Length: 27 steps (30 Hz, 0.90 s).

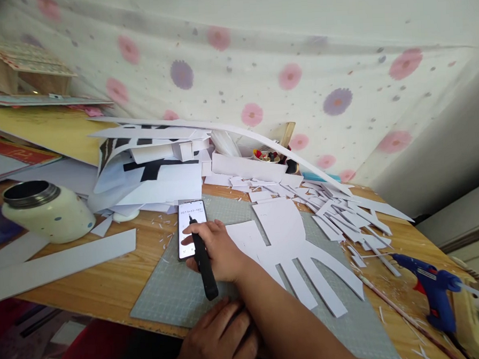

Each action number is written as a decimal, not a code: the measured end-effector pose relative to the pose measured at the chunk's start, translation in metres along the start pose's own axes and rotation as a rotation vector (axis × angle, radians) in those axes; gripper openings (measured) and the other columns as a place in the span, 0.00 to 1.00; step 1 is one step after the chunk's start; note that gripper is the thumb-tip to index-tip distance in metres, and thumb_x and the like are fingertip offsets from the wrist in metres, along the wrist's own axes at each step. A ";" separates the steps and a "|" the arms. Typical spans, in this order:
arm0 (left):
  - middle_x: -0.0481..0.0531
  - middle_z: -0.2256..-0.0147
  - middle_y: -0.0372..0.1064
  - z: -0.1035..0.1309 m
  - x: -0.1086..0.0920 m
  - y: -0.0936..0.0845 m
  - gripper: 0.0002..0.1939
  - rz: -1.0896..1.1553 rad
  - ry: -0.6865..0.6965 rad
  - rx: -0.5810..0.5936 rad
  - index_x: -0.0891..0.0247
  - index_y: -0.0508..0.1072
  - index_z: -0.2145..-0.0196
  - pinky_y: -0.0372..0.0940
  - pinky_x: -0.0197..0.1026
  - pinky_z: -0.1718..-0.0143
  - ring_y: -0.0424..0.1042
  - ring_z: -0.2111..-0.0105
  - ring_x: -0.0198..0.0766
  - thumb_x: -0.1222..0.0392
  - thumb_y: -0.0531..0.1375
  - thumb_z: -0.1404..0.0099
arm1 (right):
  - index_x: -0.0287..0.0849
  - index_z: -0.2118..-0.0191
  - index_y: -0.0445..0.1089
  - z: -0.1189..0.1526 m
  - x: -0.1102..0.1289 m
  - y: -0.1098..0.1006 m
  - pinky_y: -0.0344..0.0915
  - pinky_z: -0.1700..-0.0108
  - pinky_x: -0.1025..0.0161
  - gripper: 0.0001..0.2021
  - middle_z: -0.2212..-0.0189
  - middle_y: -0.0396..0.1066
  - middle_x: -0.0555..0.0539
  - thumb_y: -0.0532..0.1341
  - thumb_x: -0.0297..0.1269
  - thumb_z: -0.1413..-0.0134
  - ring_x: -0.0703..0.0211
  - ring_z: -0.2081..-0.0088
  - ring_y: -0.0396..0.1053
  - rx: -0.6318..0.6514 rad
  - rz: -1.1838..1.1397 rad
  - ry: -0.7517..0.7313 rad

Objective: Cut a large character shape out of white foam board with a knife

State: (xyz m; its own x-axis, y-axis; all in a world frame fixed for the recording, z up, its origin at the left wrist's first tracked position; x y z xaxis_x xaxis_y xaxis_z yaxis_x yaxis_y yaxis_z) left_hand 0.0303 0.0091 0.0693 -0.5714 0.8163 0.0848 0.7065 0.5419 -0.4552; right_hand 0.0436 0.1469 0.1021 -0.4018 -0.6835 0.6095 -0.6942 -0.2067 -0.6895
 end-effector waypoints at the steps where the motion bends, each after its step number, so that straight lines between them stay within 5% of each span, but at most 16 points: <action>1: 0.48 0.66 0.76 0.000 0.000 0.000 0.08 -0.001 -0.005 0.005 0.59 0.75 0.68 0.68 0.43 0.58 0.75 0.62 0.41 0.66 0.56 0.36 | 0.50 0.47 0.57 0.000 0.000 0.001 0.53 0.41 0.44 0.24 0.55 0.78 0.46 0.65 0.31 0.49 0.48 0.47 0.69 0.010 0.001 -0.006; 13: 0.49 0.64 0.76 0.005 -0.001 0.003 0.06 -0.016 0.005 -0.008 0.59 0.74 0.67 0.68 0.42 0.56 0.75 0.59 0.41 0.66 0.58 0.36 | 0.50 0.50 0.57 0.006 -0.010 -0.005 0.43 0.36 0.39 0.22 0.61 0.79 0.49 0.63 0.30 0.49 0.49 0.51 0.74 -0.021 -0.065 0.078; 19: 0.47 0.65 0.77 0.002 0.000 0.000 0.07 -0.025 0.030 -0.033 0.59 0.74 0.67 0.68 0.40 0.56 0.76 0.61 0.39 0.65 0.57 0.35 | 0.50 0.49 0.56 0.004 -0.009 -0.008 0.54 0.42 0.43 0.23 0.56 0.78 0.46 0.63 0.31 0.50 0.47 0.49 0.70 -0.062 -0.036 0.066; 27: 0.44 0.66 0.76 0.012 0.000 0.009 0.06 -0.085 0.009 -0.041 0.56 0.74 0.66 0.68 0.37 0.53 0.75 0.64 0.34 0.63 0.57 0.34 | 0.50 0.49 0.57 0.002 -0.010 -0.004 0.51 0.41 0.40 0.24 0.55 0.78 0.46 0.63 0.32 0.52 0.45 0.49 0.70 -0.033 0.006 0.050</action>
State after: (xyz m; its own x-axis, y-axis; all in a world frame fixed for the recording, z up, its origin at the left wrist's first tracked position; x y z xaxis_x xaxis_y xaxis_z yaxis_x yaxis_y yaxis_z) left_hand 0.0316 0.0120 0.0541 -0.6264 0.7686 0.1299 0.6722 0.6170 -0.4092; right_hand 0.0520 0.1533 0.0978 -0.4348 -0.6487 0.6246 -0.7105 -0.1790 -0.6805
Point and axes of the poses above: each hand's wrist, its own z-axis away from the middle knuckle, its own y-axis out of the palm, x = y × z, the point moved 7 cm from there along -z, towards the middle knuckle
